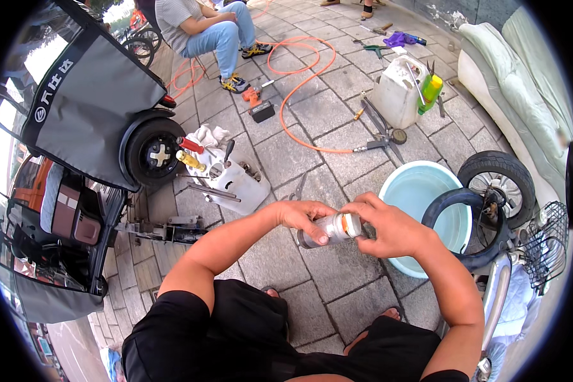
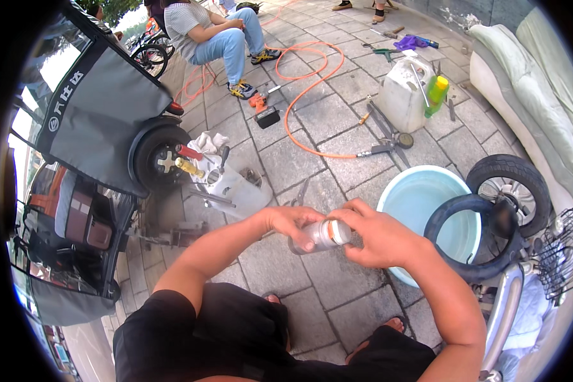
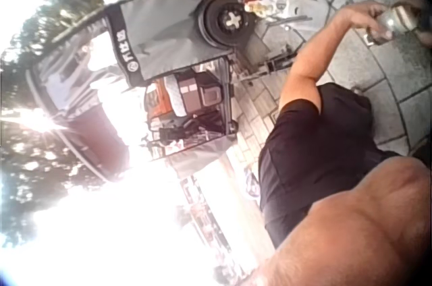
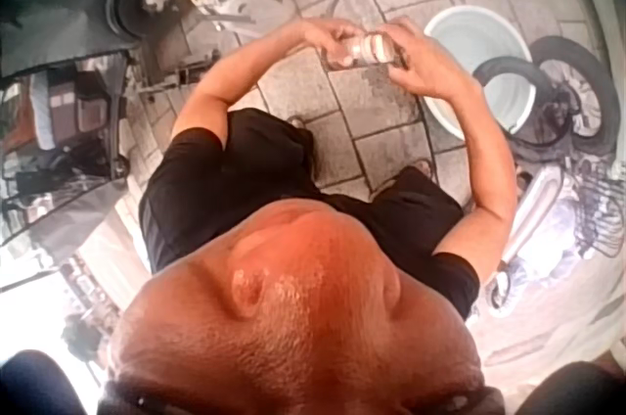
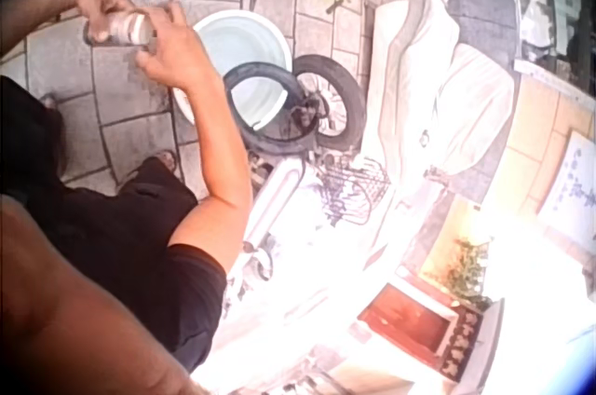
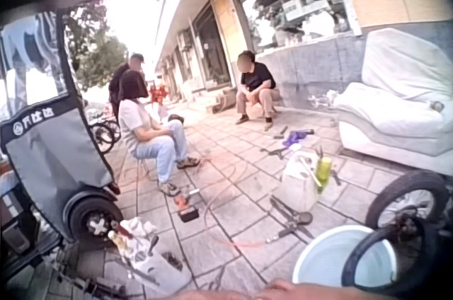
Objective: The person cuts a patch, applies glue to a scooter tire, and places the patch over the puncture. They then press the patch firmly to secure it.
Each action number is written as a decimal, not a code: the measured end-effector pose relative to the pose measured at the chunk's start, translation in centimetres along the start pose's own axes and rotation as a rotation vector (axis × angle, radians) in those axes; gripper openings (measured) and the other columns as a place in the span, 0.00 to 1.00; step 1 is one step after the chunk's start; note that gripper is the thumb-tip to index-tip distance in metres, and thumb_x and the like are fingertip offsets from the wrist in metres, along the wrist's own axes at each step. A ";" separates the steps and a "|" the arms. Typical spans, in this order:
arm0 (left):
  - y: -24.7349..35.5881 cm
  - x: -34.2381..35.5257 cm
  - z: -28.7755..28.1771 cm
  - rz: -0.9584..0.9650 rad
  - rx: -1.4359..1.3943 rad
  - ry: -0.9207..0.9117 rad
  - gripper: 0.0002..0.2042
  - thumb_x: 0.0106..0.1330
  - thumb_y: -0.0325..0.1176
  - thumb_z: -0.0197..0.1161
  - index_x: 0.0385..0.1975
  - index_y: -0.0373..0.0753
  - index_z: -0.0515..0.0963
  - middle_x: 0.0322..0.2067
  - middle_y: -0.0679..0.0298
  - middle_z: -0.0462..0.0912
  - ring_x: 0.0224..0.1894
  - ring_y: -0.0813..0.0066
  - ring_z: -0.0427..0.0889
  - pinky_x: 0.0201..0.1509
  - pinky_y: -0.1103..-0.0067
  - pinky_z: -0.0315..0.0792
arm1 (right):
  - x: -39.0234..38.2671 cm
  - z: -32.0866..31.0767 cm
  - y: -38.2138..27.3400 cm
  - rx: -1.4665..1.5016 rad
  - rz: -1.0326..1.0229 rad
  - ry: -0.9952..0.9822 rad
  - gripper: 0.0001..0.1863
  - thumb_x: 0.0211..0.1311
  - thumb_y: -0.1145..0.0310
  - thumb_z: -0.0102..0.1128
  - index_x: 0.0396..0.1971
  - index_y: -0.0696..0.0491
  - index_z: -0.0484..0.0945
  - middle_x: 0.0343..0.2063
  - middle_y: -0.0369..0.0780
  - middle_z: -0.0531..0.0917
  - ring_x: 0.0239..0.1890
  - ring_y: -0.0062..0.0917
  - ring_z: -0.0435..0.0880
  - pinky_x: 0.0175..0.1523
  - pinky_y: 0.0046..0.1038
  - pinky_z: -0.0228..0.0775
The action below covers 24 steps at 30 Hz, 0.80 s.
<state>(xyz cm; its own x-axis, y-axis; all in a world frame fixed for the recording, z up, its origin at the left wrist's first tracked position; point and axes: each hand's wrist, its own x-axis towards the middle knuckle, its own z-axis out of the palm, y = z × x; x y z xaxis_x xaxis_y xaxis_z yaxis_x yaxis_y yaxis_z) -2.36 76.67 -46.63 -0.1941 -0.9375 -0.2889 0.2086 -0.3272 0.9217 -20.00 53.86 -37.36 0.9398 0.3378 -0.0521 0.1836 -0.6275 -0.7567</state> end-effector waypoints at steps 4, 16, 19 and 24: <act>0.0 -0.2 -0.8 0.023 0.055 0.031 0.38 0.54 0.38 0.83 0.65 0.34 0.74 0.53 0.64 0.83 0.56 0.74 0.80 0.60 0.74 0.74 | -0.1 -0.7 0.6 0.017 0.050 0.089 0.37 0.52 0.70 0.66 0.67 0.51 0.72 0.56 0.47 0.75 0.52 0.43 0.84 0.58 0.38 0.78; 1.4 0.3 -0.4 0.126 0.087 0.154 0.33 0.57 0.37 0.82 0.62 0.37 0.78 0.51 0.65 0.85 0.54 0.74 0.81 0.61 0.75 0.74 | 0.5 -0.6 0.7 -0.016 0.010 0.226 0.33 0.56 0.72 0.67 0.66 0.55 0.75 0.48 0.40 0.77 0.44 0.25 0.80 0.53 0.27 0.76; 2.2 0.2 0.1 0.127 0.147 0.160 0.32 0.57 0.37 0.83 0.61 0.36 0.78 0.50 0.65 0.85 0.53 0.75 0.81 0.61 0.75 0.75 | 0.8 -0.2 0.6 0.072 0.046 0.165 0.34 0.56 0.69 0.69 0.66 0.54 0.75 0.46 0.41 0.77 0.43 0.29 0.81 0.51 0.31 0.77; 2.3 0.1 -0.4 0.048 0.242 0.167 0.31 0.57 0.35 0.83 0.60 0.36 0.79 0.50 0.66 0.86 0.52 0.77 0.82 0.60 0.76 0.76 | 1.1 -0.1 -0.1 0.004 0.082 0.092 0.34 0.56 0.69 0.70 0.67 0.54 0.75 0.49 0.43 0.78 0.47 0.33 0.83 0.54 0.32 0.78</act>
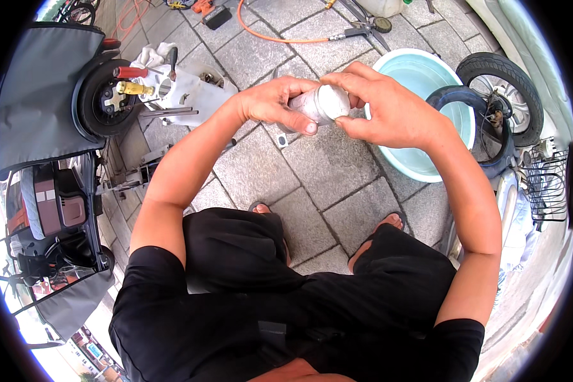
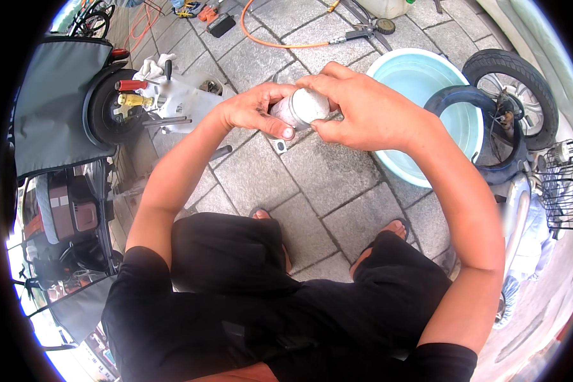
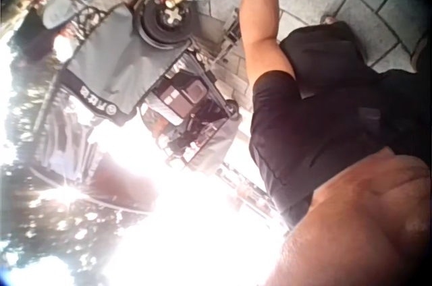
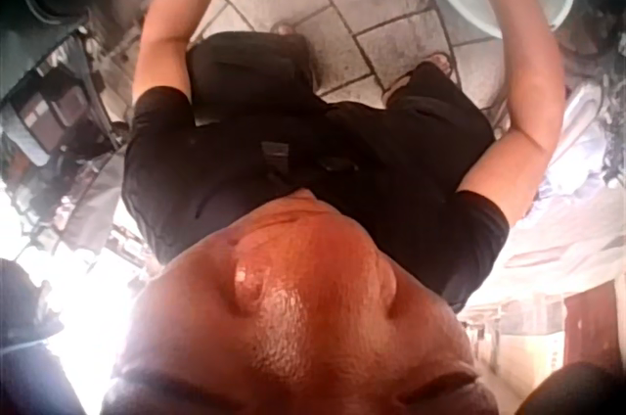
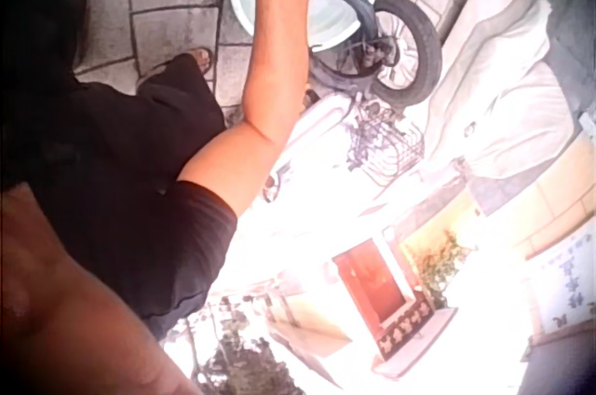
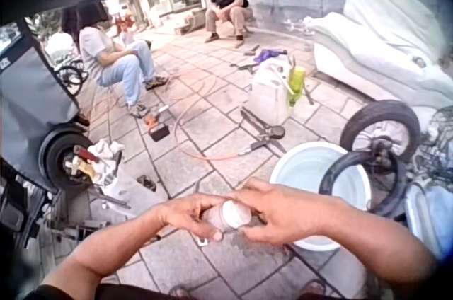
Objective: The person cuts a patch, applies glue to a scooter tire, and places the patch over the puncture. They then press the patch firmly to secure it.
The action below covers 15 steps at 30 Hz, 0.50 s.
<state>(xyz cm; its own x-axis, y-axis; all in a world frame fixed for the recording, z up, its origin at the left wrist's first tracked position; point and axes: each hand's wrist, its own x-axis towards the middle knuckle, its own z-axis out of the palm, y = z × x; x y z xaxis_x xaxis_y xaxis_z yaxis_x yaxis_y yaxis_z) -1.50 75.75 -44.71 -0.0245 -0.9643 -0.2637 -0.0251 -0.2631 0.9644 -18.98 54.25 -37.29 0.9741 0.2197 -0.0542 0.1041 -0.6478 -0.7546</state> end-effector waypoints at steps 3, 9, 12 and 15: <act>0.1 -0.1 0.7 0.076 -0.085 -0.012 0.29 0.58 0.35 0.82 0.60 0.35 0.80 0.49 0.65 0.86 0.51 0.77 0.82 0.57 0.77 0.77 | -0.6 0.8 0.9 -0.007 -0.184 0.076 0.34 0.57 0.71 0.69 0.67 0.53 0.74 0.54 0.44 0.78 0.52 0.36 0.84 0.56 0.34 0.79; -0.7 0.0 -0.4 -0.087 -0.335 -0.172 0.29 0.58 0.33 0.81 0.60 0.34 0.79 0.45 0.64 0.87 0.48 0.75 0.85 0.54 0.76 0.79 | -0.7 0.8 1.2 -0.163 -0.304 0.033 0.35 0.54 0.76 0.70 0.66 0.46 0.75 0.58 0.44 0.77 0.55 0.43 0.84 0.57 0.37 0.80; -0.2 -0.5 -0.4 -0.060 -0.135 -0.143 0.28 0.58 0.32 0.82 0.58 0.35 0.80 0.43 0.67 0.87 0.45 0.80 0.83 0.50 0.78 0.78 | -0.7 1.2 0.5 -0.163 -0.216 0.047 0.36 0.55 0.67 0.73 0.66 0.49 0.73 0.56 0.46 0.79 0.50 0.45 0.85 0.54 0.40 0.81; -0.7 -0.7 0.6 0.042 0.101 0.034 0.30 0.57 0.33 0.82 0.60 0.37 0.79 0.47 0.64 0.86 0.49 0.74 0.83 0.57 0.73 0.78 | 0.3 2.1 0.9 0.033 0.081 0.006 0.38 0.57 0.58 0.75 0.63 0.64 0.74 0.42 0.50 0.86 0.40 0.36 0.89 0.48 0.34 0.82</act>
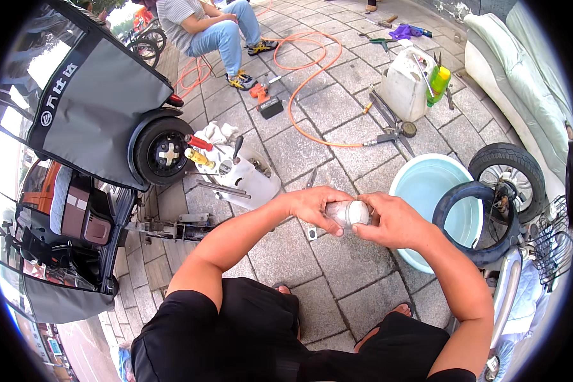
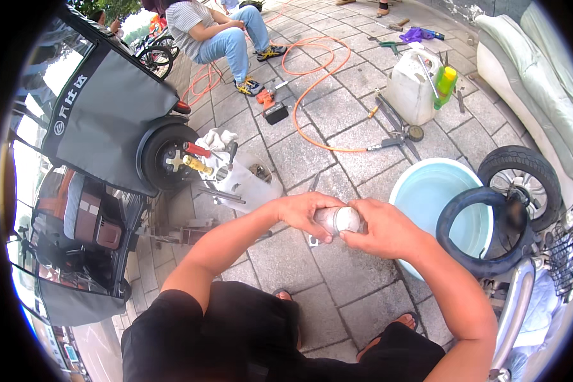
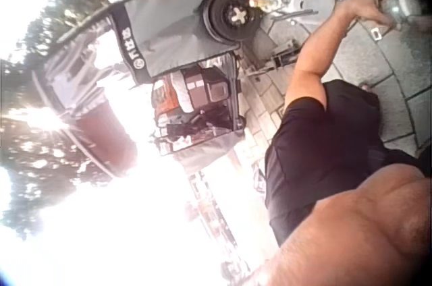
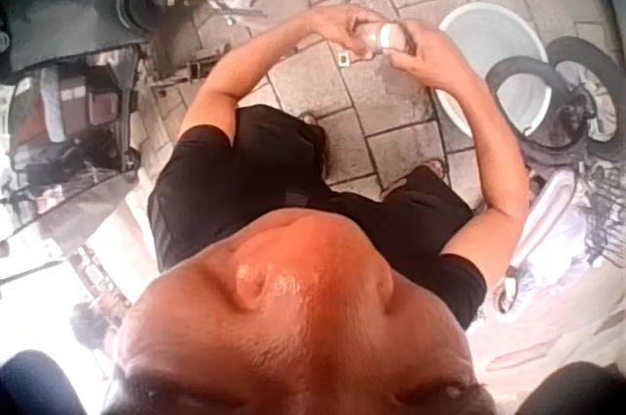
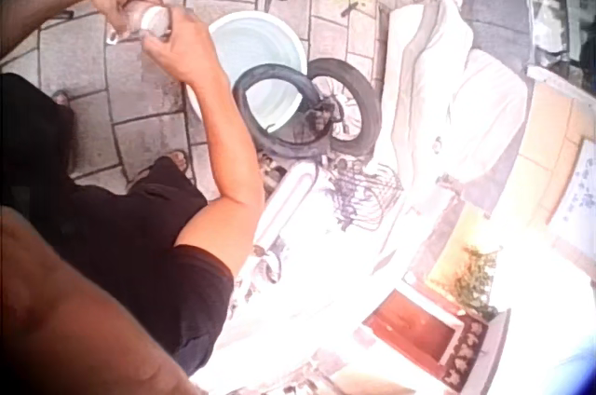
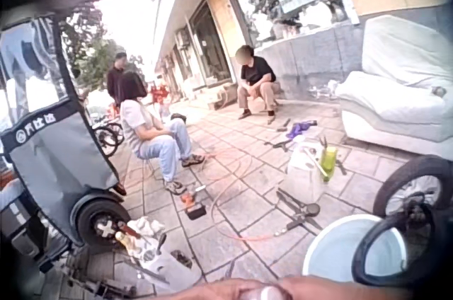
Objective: The person cuts a patch, applies glue to a scooter tire, and places the patch over the puncture. They then press the patch firmly to secure it.
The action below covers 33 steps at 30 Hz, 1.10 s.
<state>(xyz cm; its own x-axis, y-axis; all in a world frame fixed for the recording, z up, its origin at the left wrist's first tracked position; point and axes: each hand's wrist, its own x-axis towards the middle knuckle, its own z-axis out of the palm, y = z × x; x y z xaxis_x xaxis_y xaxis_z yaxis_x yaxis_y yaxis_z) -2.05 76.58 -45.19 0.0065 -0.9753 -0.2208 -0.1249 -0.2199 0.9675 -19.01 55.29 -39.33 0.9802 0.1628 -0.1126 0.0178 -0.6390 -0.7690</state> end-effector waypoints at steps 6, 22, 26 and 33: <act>-1.5 0.7 1.7 0.129 0.486 0.263 0.38 0.51 0.40 0.82 0.65 0.45 0.75 0.53 0.59 0.81 0.57 0.57 0.81 0.62 0.65 0.76 | -0.4 3.3 2.6 0.247 0.207 0.122 0.38 0.58 0.56 0.72 0.61 0.67 0.75 0.45 0.53 0.86 0.45 0.33 0.88 0.50 0.33 0.80; -1.4 3.0 1.0 0.246 0.608 0.331 0.35 0.50 0.37 0.84 0.61 0.43 0.78 0.52 0.61 0.83 0.56 0.61 0.82 0.61 0.68 0.77 | -0.3 1.5 3.7 0.272 0.171 0.048 0.28 0.65 0.55 0.72 0.55 0.60 0.79 0.37 0.45 0.85 0.37 0.36 0.86 0.43 0.37 0.79; -0.7 2.8 -0.6 0.022 0.055 -0.071 0.27 0.57 0.31 0.82 0.56 0.35 0.80 0.44 0.65 0.87 0.44 0.76 0.85 0.50 0.76 0.79 | -0.9 1.0 3.4 -0.302 -0.266 0.101 0.32 0.62 0.58 0.74 0.64 0.53 0.75 0.48 0.44 0.82 0.43 0.40 0.83 0.49 0.38 0.77; -3.5 2.1 -1.5 -0.245 -0.355 -0.411 0.29 0.53 0.27 0.83 0.56 0.31 0.79 0.45 0.64 0.87 0.46 0.76 0.85 0.51 0.78 0.80 | 0.0 1.9 3.3 -0.491 -0.570 0.072 0.30 0.62 0.54 0.72 0.60 0.54 0.78 0.43 0.44 0.83 0.43 0.40 0.83 0.50 0.36 0.76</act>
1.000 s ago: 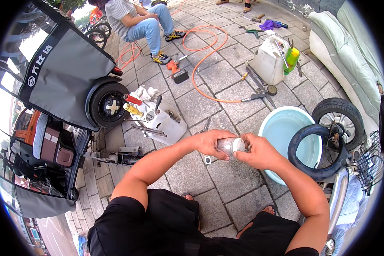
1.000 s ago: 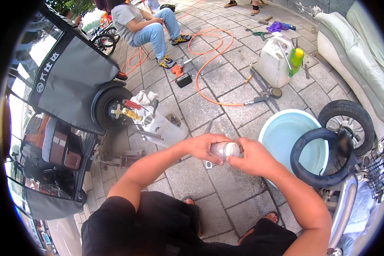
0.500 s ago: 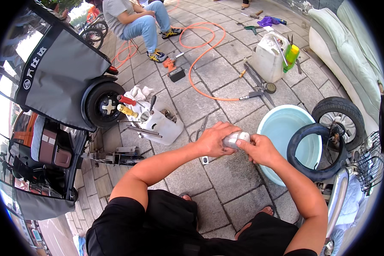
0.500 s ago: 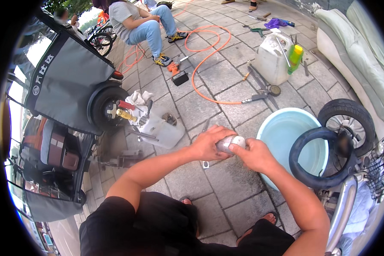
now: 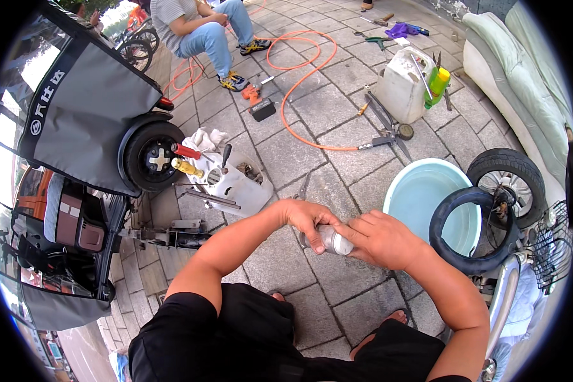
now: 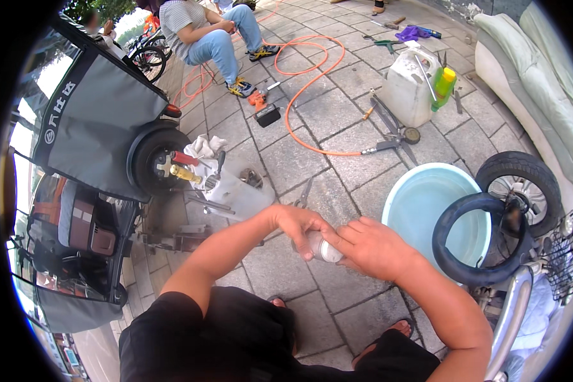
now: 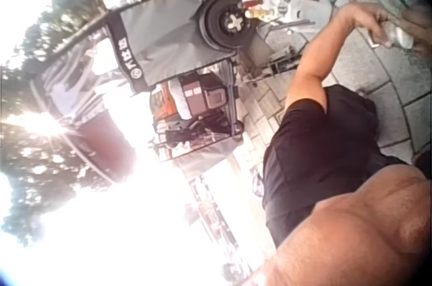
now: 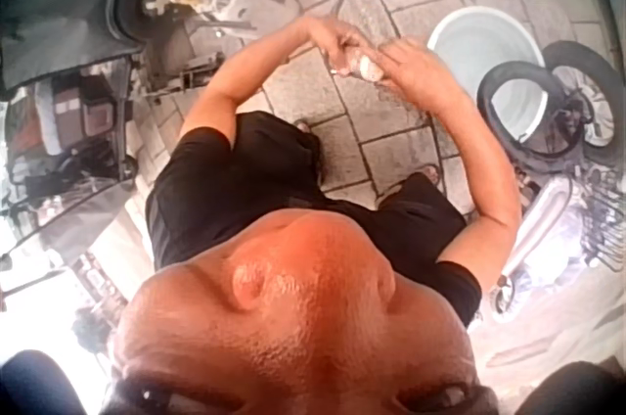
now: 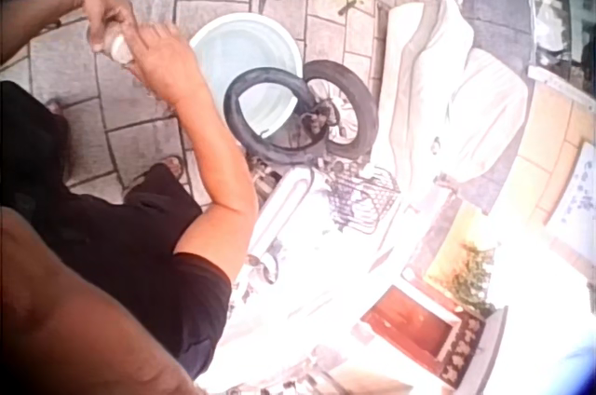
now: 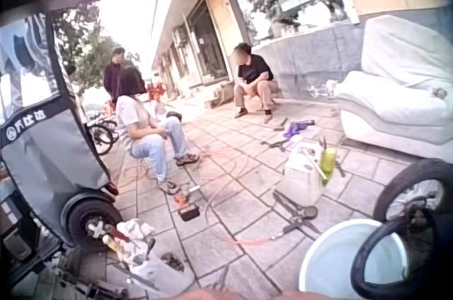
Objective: The person cuts a patch, applies glue to a scooter tire, and places the patch over the puncture. They then press the patch firmly to secure it.
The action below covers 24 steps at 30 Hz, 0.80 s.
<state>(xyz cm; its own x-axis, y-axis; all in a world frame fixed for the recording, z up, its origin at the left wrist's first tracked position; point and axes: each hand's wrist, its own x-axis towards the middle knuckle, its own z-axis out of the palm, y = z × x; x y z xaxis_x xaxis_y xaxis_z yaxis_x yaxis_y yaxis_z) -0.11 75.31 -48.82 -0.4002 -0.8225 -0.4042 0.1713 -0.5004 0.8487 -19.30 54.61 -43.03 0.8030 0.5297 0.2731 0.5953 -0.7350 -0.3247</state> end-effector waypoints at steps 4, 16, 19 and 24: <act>1.1 0.7 1.4 0.192 0.467 0.478 0.32 0.54 0.31 0.83 0.61 0.38 0.78 0.51 0.61 0.84 0.52 0.71 0.84 0.57 0.75 0.79 | 0.3 0.7 0.2 0.458 0.852 -0.147 0.33 0.65 0.41 0.68 0.46 0.60 0.83 0.27 0.44 0.84 0.26 0.43 0.81 0.37 0.38 0.76; -1.4 3.0 1.2 0.447 0.771 0.784 0.38 0.52 0.38 0.81 0.66 0.42 0.74 0.53 0.55 0.82 0.58 0.53 0.80 0.64 0.63 0.74 | 1.1 0.7 0.6 0.569 0.889 -0.007 0.37 0.68 0.44 0.66 0.61 0.63 0.74 0.39 0.54 0.88 0.41 0.46 0.90 0.46 0.42 0.81; -2.6 3.4 0.4 0.483 0.732 0.858 0.41 0.53 0.39 0.82 0.69 0.42 0.71 0.56 0.52 0.80 0.60 0.50 0.79 0.67 0.61 0.73 | 2.2 1.5 1.5 0.482 0.886 0.003 0.38 0.66 0.47 0.68 0.64 0.61 0.72 0.42 0.57 0.88 0.47 0.54 0.88 0.52 0.46 0.79; -2.2 3.4 -1.5 0.157 0.866 1.007 0.50 0.55 0.33 0.81 0.78 0.45 0.57 0.73 0.47 0.60 0.77 0.42 0.60 0.78 0.61 0.65 | 4.4 3.7 6.0 0.287 0.934 -0.028 0.37 0.63 0.45 0.69 0.60 0.60 0.76 0.42 0.57 0.88 0.47 0.54 0.88 0.54 0.48 0.80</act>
<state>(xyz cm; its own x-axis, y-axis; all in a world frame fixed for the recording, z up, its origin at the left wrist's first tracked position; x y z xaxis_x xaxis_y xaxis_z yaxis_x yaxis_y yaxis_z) -0.50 73.23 -52.52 0.4688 -0.8825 -0.0388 -0.6184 -0.3593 0.6989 -12.10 54.12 -47.14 0.9530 -0.2009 -0.2268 -0.2997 -0.7350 -0.6082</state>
